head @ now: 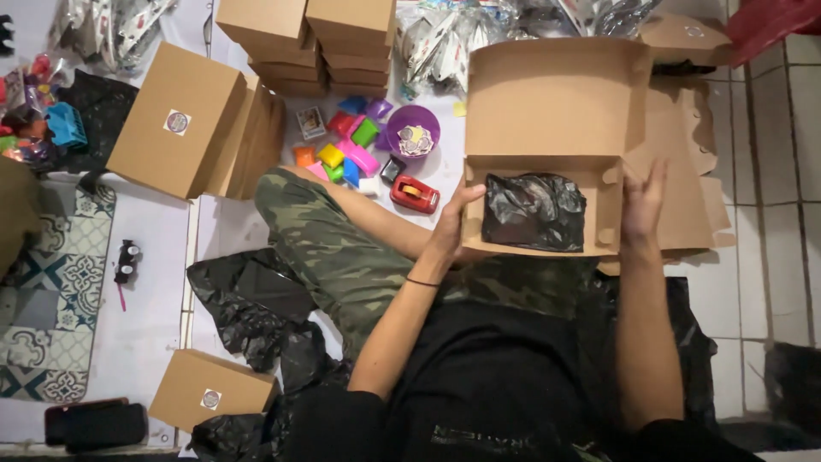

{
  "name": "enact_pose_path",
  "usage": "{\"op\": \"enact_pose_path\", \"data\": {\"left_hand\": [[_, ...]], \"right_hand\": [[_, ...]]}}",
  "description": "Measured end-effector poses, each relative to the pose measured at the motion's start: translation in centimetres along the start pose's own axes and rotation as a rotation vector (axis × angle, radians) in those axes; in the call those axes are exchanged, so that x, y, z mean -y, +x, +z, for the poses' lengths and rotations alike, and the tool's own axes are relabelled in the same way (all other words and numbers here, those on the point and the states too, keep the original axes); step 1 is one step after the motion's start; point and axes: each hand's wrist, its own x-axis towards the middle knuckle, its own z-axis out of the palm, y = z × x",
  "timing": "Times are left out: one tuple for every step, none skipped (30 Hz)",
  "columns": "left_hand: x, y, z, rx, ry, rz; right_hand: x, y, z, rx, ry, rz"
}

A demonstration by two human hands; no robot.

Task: Folding a cardboard box and placing a black plastic bag inside it for packaging.

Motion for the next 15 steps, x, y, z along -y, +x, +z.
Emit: {"op": "enact_pose_path", "data": {"left_hand": [[0.1, 1.2, -2.2, -0.042, -0.017, -0.038], [0.5, 0.8, -3.3, -0.041, -0.016, -0.037], [0.8, 0.5, -4.3, -0.08, -0.032, 0.035], [1.2, 0.3, -5.3, -0.118, -0.048, 0.106], [-0.9, -1.2, -3.5, -0.119, -0.048, 0.11], [-2.8, -2.8, -1.7, -0.123, -0.02, 0.436], [-4.5, -4.4, 0.2, -0.122, 0.007, 0.755], [-2.7, -1.0, -6.2, -0.122, 0.006, 0.752], [-4.2, 0.8, -14.0, -0.201, -0.054, 0.625], [-3.9, -3.1, -23.3, -0.277, -0.112, 0.496], [-5.3, -4.7, -24.4, -0.274, -0.109, 0.505], [-6.7, -6.5, -25.5, -0.319, -0.094, 0.539], [-8.2, -8.7, -26.7, -0.37, -0.078, 0.576], [-9.5, -10.3, -23.6, -0.373, -0.074, 0.587], [-10.8, -12.1, -20.5, -0.384, -0.072, 0.605]], "right_hand": [[-1.5, 2.7, -1.6, -0.026, 0.108, -0.006], [-7.8, 7.1, -5.3, -0.025, 0.109, -0.007], [-12.4, 13.0, -9.1, 0.01, -0.246, -0.108], [-16.1, 20.7, -12.9, 0.042, -0.599, -0.209], [-14.6, 18.4, -10.1, 0.046, -0.598, -0.21], [-13.3, 17.7, -5.5, 0.057, -0.663, -0.177], [-12.0, 16.8, -0.3, 0.06, -0.73, -0.142], [-9.2, 10.8, -4.6, 0.064, -0.796, -0.106], [-8.2, 14.0, 1.9, 0.071, -0.861, -0.069], [-11.6, 14.2, 15.8, 0.078, -0.926, -0.032], [-11.5, 15.3, 18.2, 0.09, -0.986, -0.002], [-12.3, 15.7, 21.7, 0.103, -1.047, 0.027], [-14.2, 15.5, 27.6, 0.121, -1.107, 0.06], [-15.4, 14.5, 27.6, 0.133, -1.102, 0.057], [-16.8, 13.3, 27.6, 0.286, -1.355, -0.224]]}}
